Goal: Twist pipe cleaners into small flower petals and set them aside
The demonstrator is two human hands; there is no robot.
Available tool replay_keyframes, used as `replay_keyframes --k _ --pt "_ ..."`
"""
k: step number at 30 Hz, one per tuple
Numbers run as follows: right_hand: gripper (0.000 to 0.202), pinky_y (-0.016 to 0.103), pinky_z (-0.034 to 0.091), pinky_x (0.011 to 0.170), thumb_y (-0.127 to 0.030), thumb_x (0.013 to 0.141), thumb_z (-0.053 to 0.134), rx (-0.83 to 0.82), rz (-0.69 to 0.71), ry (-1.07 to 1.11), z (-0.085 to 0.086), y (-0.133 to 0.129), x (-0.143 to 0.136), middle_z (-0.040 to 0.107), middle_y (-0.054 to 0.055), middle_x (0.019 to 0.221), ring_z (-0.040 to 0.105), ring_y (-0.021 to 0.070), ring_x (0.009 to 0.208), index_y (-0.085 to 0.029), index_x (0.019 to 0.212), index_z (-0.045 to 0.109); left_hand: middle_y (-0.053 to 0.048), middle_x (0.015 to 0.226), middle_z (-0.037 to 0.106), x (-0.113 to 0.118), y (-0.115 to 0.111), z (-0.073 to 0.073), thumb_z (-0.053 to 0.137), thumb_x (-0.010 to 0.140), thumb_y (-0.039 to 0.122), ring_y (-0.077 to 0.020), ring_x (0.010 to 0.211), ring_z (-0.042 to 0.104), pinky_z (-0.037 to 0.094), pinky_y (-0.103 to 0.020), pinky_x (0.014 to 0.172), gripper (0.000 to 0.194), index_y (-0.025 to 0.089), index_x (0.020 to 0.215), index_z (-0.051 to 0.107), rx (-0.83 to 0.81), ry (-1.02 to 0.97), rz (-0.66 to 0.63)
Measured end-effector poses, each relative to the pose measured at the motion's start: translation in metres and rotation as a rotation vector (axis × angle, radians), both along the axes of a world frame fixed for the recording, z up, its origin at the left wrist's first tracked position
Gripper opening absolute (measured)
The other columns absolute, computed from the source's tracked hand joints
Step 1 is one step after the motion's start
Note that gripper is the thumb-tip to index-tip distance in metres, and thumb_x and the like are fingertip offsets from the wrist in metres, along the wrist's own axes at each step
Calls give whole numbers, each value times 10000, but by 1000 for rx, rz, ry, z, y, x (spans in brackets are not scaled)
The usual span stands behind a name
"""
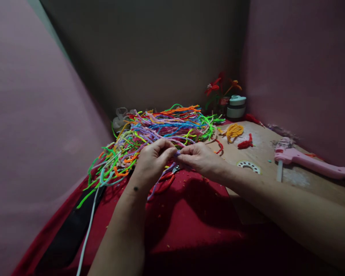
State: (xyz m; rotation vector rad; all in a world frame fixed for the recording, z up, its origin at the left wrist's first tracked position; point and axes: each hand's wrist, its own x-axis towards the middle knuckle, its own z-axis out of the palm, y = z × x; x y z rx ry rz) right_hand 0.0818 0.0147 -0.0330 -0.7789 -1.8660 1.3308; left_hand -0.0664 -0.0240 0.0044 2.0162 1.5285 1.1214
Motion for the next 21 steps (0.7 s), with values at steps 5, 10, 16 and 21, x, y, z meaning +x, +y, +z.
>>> replay_keyframes --k 5,10,16,21 --pt "239 242 207 446 -322 738 523 -61 35 42 1 -2 -1 427 -34 491 304 61 444 -146 579 556 74 440 397 2 0 2 562 741 287 -48 389 300 286 -189 424 182 161 615 527 -155 -203 25" --pt "223 238 199 435 -305 707 578 -92 43 37 5 -3 -1 432 -34 476 310 55 437 -139 559 559 77 400 394 4 0 2 571 735 284 -39 350 302 248 -180 378 180 159 615 523 -198 -296 82" --pt "259 233 194 432 -315 695 588 -148 35 149 7 -5 0 422 -43 451 304 46 420 -138 516 526 47 455 471 2 1 -1 643 696 326 -35 367 349 239 -168 366 204 143 652 564 -337 -468 -20" --pt "226 238 192 448 -253 677 590 -127 61 200 11 -10 1 404 -53 446 297 44 430 -138 500 510 68 363 371 -2 5 -4 670 670 316 -26 310 270 197 -166 338 279 153 549 478 -494 -743 -119"
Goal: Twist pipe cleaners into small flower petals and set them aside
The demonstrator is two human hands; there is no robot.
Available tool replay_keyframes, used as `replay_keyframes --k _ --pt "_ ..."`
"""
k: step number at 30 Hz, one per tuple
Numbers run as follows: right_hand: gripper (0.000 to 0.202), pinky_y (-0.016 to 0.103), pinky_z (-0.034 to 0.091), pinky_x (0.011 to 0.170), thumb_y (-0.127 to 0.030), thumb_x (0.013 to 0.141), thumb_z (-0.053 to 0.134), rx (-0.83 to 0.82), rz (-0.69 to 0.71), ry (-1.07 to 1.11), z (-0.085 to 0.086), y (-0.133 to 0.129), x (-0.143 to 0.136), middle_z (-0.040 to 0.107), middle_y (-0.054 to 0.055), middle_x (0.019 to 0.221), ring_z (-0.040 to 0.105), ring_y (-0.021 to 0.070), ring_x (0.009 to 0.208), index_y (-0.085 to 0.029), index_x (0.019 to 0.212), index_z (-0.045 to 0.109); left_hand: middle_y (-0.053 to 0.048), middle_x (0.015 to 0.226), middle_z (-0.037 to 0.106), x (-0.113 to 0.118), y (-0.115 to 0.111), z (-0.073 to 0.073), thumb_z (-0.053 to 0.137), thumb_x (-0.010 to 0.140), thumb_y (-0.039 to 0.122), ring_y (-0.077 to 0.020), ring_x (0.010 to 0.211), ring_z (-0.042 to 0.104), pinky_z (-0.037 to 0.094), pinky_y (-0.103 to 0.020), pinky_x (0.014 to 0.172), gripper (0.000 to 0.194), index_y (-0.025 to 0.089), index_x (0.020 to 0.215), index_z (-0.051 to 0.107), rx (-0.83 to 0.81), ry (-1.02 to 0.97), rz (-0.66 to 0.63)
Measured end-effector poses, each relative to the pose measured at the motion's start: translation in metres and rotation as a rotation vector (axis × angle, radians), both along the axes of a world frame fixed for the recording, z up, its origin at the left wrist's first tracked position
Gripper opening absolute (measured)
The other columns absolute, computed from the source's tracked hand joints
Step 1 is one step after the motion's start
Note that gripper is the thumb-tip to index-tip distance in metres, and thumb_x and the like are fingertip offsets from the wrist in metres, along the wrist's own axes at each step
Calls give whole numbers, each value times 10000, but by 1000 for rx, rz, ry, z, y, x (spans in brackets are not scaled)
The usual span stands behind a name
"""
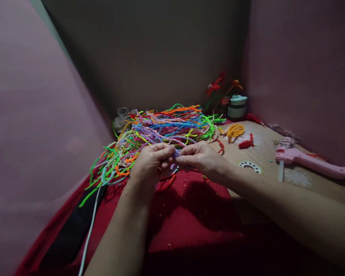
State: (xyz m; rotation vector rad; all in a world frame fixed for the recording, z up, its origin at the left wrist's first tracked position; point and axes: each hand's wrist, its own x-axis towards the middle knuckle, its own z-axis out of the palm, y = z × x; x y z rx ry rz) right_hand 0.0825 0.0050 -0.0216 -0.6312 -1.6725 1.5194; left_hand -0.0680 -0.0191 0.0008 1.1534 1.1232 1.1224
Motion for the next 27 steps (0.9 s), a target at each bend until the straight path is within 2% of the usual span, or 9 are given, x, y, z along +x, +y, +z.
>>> replay_keyframes --k 4,9,11,14,17,23,25,27 --pt "228 242 212 460 -250 655 601 -62 -4 18 2 -1 0 422 -49 430 316 47 425 -136 480 510 56 407 423 1 -1 -1 671 680 318 -28 339 313 231 -164 357 239 141 595 534 45 27 -6" --pt "224 243 219 472 -271 641 624 -104 6 46 0 3 -1 453 -35 441 332 53 433 -128 490 540 58 429 434 6 -2 -2 665 682 330 -26 365 323 235 -164 374 233 128 614 570 190 154 115" --pt "215 244 222 472 -282 642 629 -140 -15 76 -1 5 0 449 -37 441 332 56 429 -127 510 557 53 469 475 7 -1 -2 660 685 349 -31 397 370 275 -160 400 241 134 629 565 216 207 152" --pt "210 245 266 492 -288 640 644 -178 -70 148 -1 8 2 472 -29 476 372 66 452 -125 532 565 19 615 588 6 0 0 714 620 326 -77 531 511 385 -181 503 251 139 724 583 206 303 122" --pt "206 246 296 525 -304 640 660 -187 -111 167 -3 11 2 503 -21 528 402 71 488 -119 586 587 2 620 597 3 1 0 691 632 312 -103 547 524 402 -211 527 227 132 730 593 221 412 111" --pt "238 242 248 513 -353 648 655 -61 -247 87 -9 16 2 453 -43 530 346 66 504 -123 616 604 -26 701 634 7 -1 -6 576 741 277 -129 630 540 398 -225 588 138 158 729 646 542 883 184" --pt "229 241 246 512 -346 647 658 -37 -271 85 -11 16 2 449 -46 533 341 66 506 -129 606 598 -27 711 624 12 -3 -8 552 761 248 -128 648 535 391 -228 613 126 164 717 635 680 967 259" --pt "215 240 266 517 -333 650 660 -60 -255 133 -11 15 1 470 -40 546 364 70 514 -135 603 591 -24 708 610 15 -4 -9 550 763 228 -121 647 523 385 -228 623 110 162 705 618 749 958 356"
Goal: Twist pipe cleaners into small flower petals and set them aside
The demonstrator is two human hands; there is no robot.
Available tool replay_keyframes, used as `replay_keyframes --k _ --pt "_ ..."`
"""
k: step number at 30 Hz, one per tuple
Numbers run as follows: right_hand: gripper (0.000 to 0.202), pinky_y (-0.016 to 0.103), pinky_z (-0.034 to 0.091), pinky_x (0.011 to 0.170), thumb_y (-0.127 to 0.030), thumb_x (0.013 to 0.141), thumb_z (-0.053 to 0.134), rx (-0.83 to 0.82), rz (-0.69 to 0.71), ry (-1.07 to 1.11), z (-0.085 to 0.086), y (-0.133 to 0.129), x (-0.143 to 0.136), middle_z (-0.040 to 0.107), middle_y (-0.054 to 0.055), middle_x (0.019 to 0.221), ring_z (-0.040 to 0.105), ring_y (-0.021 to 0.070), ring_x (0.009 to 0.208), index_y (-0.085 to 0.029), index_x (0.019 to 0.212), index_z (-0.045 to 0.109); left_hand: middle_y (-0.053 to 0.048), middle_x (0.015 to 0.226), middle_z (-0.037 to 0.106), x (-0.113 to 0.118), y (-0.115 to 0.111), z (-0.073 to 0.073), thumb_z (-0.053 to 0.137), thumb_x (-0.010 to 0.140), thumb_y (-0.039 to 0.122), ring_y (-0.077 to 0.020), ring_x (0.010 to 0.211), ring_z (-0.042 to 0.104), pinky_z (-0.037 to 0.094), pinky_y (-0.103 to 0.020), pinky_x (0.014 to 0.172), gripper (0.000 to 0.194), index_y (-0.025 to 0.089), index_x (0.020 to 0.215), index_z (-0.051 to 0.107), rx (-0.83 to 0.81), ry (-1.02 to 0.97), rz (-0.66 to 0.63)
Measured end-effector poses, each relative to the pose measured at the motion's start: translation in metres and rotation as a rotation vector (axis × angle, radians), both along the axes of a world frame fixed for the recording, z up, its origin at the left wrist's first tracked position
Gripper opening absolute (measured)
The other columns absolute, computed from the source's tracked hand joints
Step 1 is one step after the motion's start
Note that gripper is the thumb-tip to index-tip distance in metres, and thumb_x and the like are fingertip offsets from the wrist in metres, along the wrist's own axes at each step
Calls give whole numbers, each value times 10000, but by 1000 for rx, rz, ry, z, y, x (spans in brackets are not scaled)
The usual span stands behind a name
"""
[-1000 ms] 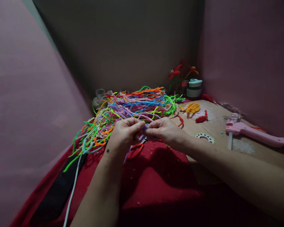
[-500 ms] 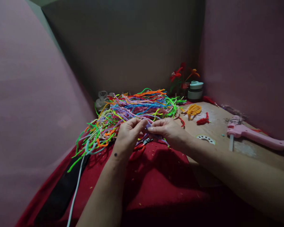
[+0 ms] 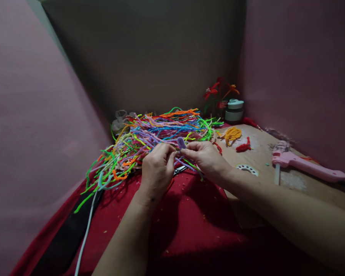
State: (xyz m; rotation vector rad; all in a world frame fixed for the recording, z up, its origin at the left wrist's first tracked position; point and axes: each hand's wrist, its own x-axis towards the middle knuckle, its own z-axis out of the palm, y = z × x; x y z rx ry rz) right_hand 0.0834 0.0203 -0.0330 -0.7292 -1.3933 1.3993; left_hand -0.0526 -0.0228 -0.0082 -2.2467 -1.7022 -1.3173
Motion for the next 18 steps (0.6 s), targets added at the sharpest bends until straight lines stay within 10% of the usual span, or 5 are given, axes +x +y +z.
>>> replay_keyframes --k 8,18 --pt "104 223 336 509 -211 644 687 -300 74 390 6 -1 -4 546 -13 586 429 72 516 -138 675 619 55 525 455 -8 7 0 618 714 310 -41 400 362 275 -165 388 178 156 683 534 -335 -984 -117" --pt "216 220 363 501 -270 570 741 -279 89 401 -1 0 -7 544 -14 596 460 77 515 -135 676 608 30 555 518 17 9 -16 674 699 282 -15 418 373 254 -142 404 192 127 787 602 -701 -1110 -488"
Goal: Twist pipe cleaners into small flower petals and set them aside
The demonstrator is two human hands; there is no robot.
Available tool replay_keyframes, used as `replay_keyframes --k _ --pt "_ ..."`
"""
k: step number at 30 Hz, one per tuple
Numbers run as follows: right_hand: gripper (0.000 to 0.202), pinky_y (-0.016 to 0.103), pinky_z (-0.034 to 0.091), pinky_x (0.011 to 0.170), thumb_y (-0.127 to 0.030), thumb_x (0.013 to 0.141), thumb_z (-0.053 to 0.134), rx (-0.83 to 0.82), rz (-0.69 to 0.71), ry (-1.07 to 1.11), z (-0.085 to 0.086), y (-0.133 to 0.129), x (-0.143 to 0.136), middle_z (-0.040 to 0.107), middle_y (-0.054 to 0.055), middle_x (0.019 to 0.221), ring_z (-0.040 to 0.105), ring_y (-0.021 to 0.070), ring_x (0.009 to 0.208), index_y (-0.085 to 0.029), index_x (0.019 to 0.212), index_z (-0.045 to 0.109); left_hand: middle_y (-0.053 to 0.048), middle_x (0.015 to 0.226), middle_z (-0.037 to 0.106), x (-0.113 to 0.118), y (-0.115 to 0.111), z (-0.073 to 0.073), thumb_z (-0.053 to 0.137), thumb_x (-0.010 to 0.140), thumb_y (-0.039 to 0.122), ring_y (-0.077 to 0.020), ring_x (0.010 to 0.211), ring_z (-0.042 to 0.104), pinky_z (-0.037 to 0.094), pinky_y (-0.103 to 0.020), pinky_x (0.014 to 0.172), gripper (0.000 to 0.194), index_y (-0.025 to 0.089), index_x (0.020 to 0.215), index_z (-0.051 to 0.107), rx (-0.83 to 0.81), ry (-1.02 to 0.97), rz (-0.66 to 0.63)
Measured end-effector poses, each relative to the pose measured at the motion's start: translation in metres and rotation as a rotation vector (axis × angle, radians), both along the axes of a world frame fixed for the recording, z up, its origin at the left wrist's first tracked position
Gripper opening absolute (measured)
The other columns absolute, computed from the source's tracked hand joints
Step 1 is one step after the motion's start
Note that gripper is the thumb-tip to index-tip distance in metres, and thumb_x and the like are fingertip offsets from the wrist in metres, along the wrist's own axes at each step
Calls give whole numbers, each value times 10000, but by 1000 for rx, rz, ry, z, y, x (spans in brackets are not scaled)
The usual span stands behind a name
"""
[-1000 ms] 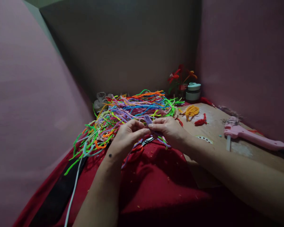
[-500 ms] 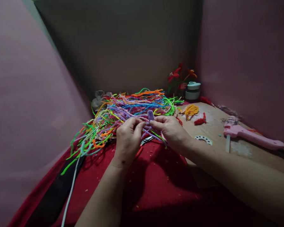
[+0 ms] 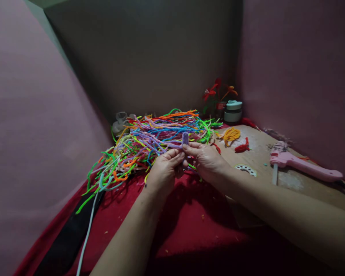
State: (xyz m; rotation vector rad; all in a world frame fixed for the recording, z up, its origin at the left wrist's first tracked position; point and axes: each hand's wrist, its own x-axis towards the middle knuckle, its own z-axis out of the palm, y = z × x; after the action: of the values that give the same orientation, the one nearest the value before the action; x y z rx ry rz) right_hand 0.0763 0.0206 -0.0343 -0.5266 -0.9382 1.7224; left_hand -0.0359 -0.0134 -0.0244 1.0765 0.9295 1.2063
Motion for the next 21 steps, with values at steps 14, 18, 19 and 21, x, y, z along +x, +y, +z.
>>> replay_keyframes --k 14,18,19,21 --pt "227 235 298 473 -372 668 602 154 -255 -307 -7 7 3 477 -36 559 405 88 497 -158 688 531 105 424 418 18 -9 2 639 680 346 -25 282 248 193 -125 283 251 201 751 447 -147 115 -64" --pt "223 235 292 463 -370 654 600 135 -277 -318 -8 14 4 467 -42 539 398 87 476 -160 665 523 103 391 401 22 -11 -3 584 713 377 -37 248 235 186 -152 260 235 200 677 433 -109 267 -68" --pt "223 236 300 467 -370 651 599 127 -293 -305 -7 15 5 466 -44 537 399 87 473 -162 658 518 93 389 413 20 -11 -4 578 715 368 -40 243 247 183 -160 262 229 194 654 442 -118 339 -123" --pt "221 240 320 481 -373 656 590 128 -338 -266 -2 17 8 467 -44 536 406 90 476 -165 658 515 62 398 455 14 -8 -5 578 710 320 -50 259 312 207 -172 285 207 172 606 478 -116 529 -190"
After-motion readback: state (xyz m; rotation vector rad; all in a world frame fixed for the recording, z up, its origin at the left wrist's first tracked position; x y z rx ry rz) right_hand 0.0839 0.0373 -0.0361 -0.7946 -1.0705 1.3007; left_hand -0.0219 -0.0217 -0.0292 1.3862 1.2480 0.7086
